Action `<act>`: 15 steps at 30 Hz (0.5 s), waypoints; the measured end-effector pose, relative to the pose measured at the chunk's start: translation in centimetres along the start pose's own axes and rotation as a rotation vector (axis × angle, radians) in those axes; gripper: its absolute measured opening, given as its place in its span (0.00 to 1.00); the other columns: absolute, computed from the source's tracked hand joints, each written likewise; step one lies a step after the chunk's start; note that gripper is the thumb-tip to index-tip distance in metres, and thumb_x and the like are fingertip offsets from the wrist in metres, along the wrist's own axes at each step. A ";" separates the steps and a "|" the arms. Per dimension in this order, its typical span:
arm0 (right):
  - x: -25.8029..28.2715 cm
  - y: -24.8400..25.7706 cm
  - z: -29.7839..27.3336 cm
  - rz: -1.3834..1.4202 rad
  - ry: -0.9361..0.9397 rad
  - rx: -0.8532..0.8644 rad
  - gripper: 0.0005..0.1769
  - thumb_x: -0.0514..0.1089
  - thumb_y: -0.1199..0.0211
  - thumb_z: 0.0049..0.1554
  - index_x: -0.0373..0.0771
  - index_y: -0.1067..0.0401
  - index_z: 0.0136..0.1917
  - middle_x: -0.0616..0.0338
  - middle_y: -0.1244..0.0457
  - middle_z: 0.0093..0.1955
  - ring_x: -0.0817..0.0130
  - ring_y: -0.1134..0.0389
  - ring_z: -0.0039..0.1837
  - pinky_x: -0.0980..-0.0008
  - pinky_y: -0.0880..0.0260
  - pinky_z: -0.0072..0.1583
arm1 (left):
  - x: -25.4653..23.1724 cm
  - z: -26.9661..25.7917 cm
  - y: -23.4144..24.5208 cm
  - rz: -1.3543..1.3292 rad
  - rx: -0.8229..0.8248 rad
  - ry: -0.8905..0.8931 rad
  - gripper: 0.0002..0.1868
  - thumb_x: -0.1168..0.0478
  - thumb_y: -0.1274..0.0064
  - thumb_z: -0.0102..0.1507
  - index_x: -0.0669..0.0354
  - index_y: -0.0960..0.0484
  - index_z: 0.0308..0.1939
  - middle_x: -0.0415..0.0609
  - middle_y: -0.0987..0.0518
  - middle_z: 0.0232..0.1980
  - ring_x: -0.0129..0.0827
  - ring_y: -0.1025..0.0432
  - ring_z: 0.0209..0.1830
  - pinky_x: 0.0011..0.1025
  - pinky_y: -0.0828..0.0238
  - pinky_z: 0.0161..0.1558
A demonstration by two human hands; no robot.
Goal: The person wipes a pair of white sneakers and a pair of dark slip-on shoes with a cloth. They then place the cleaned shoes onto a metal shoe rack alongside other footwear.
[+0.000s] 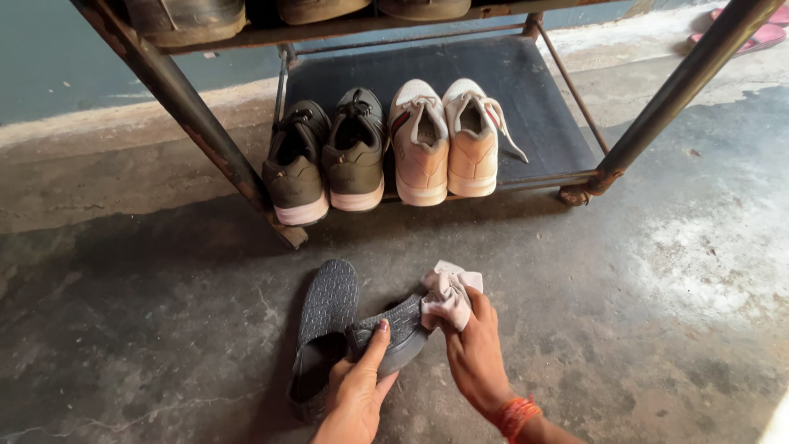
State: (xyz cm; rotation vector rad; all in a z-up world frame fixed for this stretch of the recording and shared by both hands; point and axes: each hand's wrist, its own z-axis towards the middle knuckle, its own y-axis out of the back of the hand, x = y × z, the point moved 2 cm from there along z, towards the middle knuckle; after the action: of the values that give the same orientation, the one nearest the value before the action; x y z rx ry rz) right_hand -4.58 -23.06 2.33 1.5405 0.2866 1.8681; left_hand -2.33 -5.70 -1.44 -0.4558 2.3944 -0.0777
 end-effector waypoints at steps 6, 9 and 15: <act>-0.1 0.9 -0.2 0.038 0.219 0.002 0.25 0.34 0.42 0.53 0.28 0.34 0.64 0.40 0.42 0.68 0.39 0.41 0.68 0.49 0.43 0.68 | -1.5 -1.8 -0.8 0.108 0.056 0.008 0.27 0.51 0.36 0.56 0.58 0.19 0.56 0.47 0.17 0.56 0.36 0.27 0.61 0.50 0.37 0.66; -3.8 1.1 2.1 0.046 -0.076 -0.068 0.18 0.36 0.45 0.56 0.32 0.31 0.60 0.43 0.40 0.63 0.46 0.37 0.64 0.54 0.37 0.67 | -1.3 -2.6 -0.7 0.047 0.170 -0.087 0.28 0.53 0.33 0.55 0.68 0.17 0.53 0.54 0.14 0.53 0.39 0.22 0.57 0.42 0.29 0.66; -12.8 2.8 2.8 -0.118 -0.150 0.057 0.19 0.43 0.51 0.62 0.39 0.28 0.63 0.44 0.37 0.64 0.46 0.36 0.66 0.52 0.36 0.68 | -0.5 -3.0 0.2 0.065 0.188 -0.203 0.26 0.57 0.33 0.54 0.66 0.16 0.53 0.52 0.14 0.49 0.34 0.21 0.50 0.36 0.30 0.55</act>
State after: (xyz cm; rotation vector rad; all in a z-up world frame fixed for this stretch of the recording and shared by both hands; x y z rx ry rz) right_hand -2.23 -33.84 -5.29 1.6556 0.3568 1.6566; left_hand -3.92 -5.52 1.12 -0.2836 2.1753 -0.2152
